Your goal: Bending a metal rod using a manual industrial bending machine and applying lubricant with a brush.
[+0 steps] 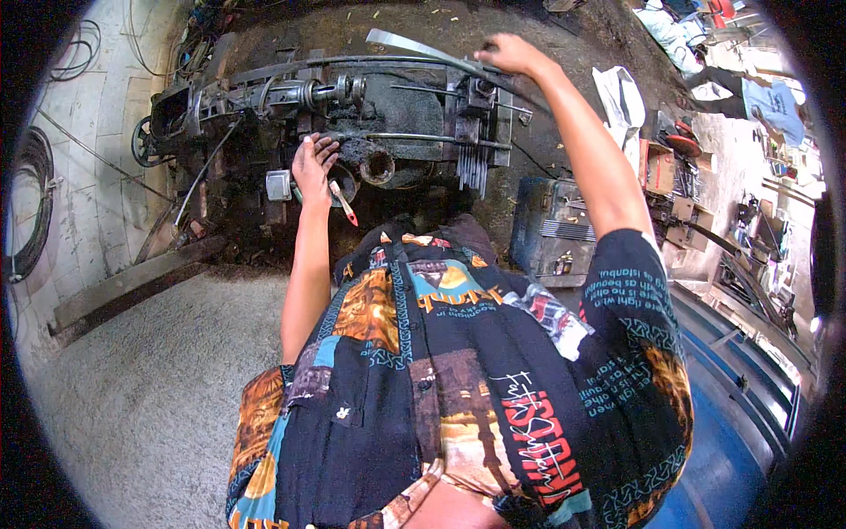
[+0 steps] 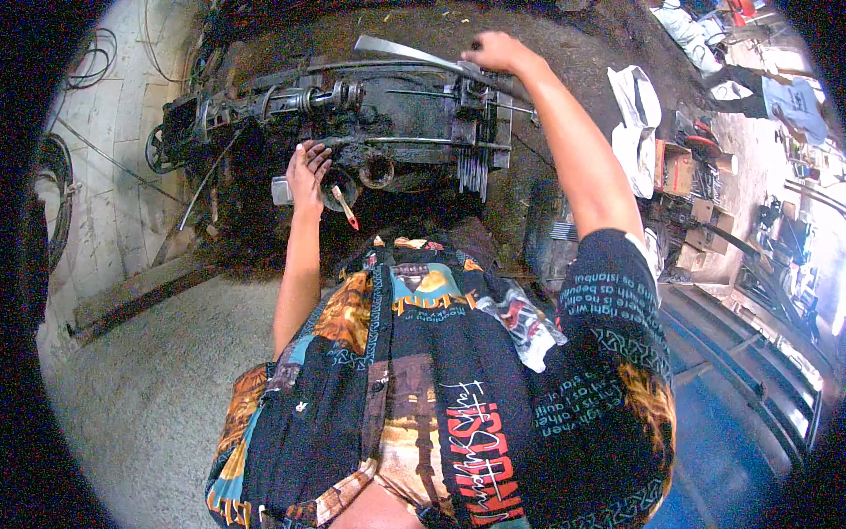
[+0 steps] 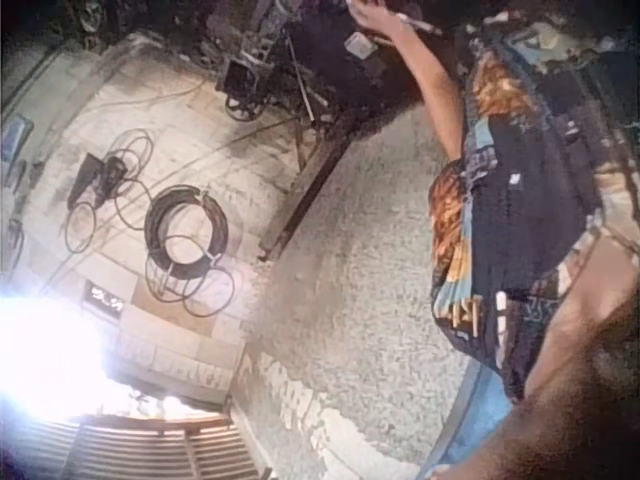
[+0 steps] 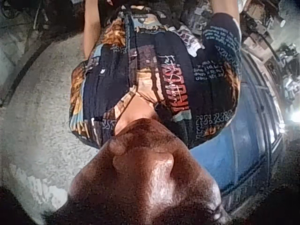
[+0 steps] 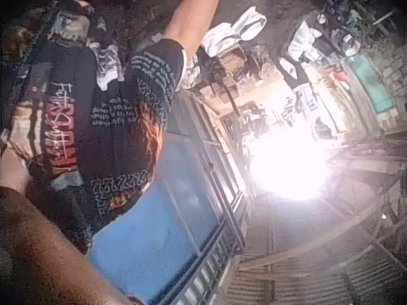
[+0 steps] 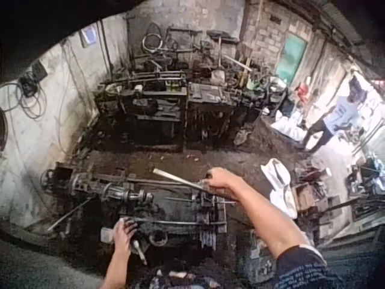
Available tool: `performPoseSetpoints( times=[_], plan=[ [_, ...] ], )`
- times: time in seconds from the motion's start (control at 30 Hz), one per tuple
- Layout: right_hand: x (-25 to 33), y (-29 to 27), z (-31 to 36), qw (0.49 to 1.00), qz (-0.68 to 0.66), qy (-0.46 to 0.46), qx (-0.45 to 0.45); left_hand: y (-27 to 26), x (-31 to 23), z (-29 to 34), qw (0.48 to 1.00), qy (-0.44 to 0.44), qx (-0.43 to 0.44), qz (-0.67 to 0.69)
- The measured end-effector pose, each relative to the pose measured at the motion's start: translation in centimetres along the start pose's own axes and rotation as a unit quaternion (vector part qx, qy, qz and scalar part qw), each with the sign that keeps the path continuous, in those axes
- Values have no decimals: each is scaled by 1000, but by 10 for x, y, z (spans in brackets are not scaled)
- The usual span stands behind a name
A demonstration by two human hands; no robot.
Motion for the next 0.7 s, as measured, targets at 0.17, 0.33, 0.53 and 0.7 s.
performPoseSetpoints(
  times=[0.17, 0.33, 0.53, 0.7],
  plan=[
    [-13, 50, 71, 982, -155, 109, 7, 24, 10, -6, 998, -19, 37, -48],
    [71, 54, 129, 982, -183, 54, 12, 32, 16, -12, 994, -9, 62, -90],
    [63, -3, 115, 928, -261, 63, -257, 87, -6, 29, 910, -6, 256, -327],
    [3, 24, 32, 844, -351, 266, -305, 96, 11, 72, 779, 98, 312, -534]
  ],
)
Point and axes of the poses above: each hand's wrist, its own z-axis away from the middle knuckle, its own y-axis out of the palm, x = y × z, the point moved 3 cm from there along -z, towards the middle knuckle, and after that the axes turned 14 degrees about z, right-handed, at the moved point
